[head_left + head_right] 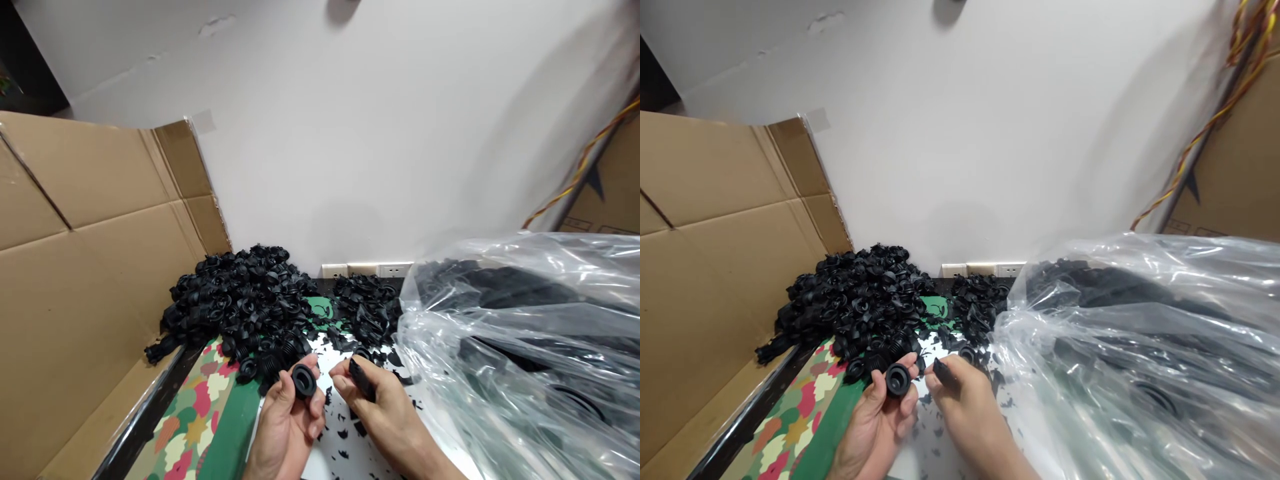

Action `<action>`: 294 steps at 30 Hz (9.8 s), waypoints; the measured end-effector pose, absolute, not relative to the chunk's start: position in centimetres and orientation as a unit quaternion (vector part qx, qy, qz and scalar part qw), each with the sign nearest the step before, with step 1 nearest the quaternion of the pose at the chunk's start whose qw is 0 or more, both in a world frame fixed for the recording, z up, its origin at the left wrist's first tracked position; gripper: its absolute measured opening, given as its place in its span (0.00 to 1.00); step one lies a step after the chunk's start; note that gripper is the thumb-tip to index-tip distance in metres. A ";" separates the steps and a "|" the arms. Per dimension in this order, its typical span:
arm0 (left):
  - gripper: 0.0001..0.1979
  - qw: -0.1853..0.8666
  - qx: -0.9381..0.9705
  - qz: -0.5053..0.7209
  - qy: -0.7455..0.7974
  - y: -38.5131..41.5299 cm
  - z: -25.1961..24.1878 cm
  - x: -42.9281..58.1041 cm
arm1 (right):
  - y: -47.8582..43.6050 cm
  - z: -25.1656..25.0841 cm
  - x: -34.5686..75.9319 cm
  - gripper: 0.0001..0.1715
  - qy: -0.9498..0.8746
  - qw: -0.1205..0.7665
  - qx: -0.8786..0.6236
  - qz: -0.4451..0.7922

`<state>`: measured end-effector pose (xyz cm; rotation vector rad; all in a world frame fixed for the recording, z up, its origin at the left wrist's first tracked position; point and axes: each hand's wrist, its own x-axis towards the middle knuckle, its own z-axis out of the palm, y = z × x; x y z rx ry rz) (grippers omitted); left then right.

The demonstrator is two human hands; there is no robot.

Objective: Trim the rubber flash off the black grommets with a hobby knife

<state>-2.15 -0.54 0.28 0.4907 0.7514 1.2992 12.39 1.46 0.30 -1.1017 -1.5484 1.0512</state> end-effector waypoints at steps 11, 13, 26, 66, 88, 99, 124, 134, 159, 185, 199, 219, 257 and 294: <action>0.24 0.731 0.236 0.569 0.294 -0.6 -0.3 -2.4 | 1.2 0.5 12.4 0.14 -0.631 0.484 -0.445 0.412; 0.22 0.734 0.240 0.568 0.285 -0.6 -0.4 -2.4 | 1.1 0.5 12.4 0.14 -0.633 0.478 -0.443 0.418; 0.24 0.695 0.267 0.574 0.341 -0.4 -0.5 -2.3 | 0.9 0.7 12.2 0.16 -0.631 0.474 -0.426 0.442; 0.24 0.680 0.216 0.586 0.384 -0.2 -1.2 -2.5 | 1.0 0.6 12.0 0.16 -0.631 0.438 -0.421 0.482; 0.27 0.615 0.287 0.598 0.425 -0.4 -1.4 -2.6 | 0.8 0.5 11.7 0.16 -0.561 0.436 -0.441 0.548; 0.19 0.461 0.426 0.605 0.490 -0.5 -1.0 -2.2 | 0.7 0.5 11.5 0.20 -0.534 0.418 -0.404 0.614; 0.15 0.569 0.403 0.535 0.477 -0.6 0.2 -3.1 | 1.2 0.1 11.9 0.23 -0.367 0.408 -0.351 0.759; 0.08 0.503 0.431 0.566 0.491 -1.0 0.7 -2.7 | 1.2 -0.3 11.6 0.24 -0.388 0.379 -0.363 0.757; 0.03 0.429 0.510 0.506 0.547 -1.3 -0.3 -2.5 | 0.2 0.0 13.7 0.23 -0.434 0.521 -0.423 0.601; 0.03 0.380 0.604 0.446 0.540 -1.6 -0.6 -2.6 | -0.4 -1.5 12.7 0.05 -0.675 0.584 -0.333 0.304; 0.09 0.463 0.498 0.480 0.554 -1.4 -0.2 -2.3 | 0.8 -1.8 14.4 0.10 -0.512 0.598 -0.481 0.387; 0.07 0.372 0.588 0.475 0.539 -1.6 -0.8 -2.6 | -0.5 -1.7 12.2 0.09 -0.516 0.614 -0.348 0.485; 0.06 0.377 0.582 0.454 0.559 -1.8 -1.0 -2.6 | -0.4 -1.6 12.3 0.10 -0.489 0.603 -0.369 0.512; 0.07 0.431 0.534 0.440 0.579 -1.5 -0.9 -2.3 | 0.7 -2.9 14.0 0.11 -0.499 0.568 -0.386 0.529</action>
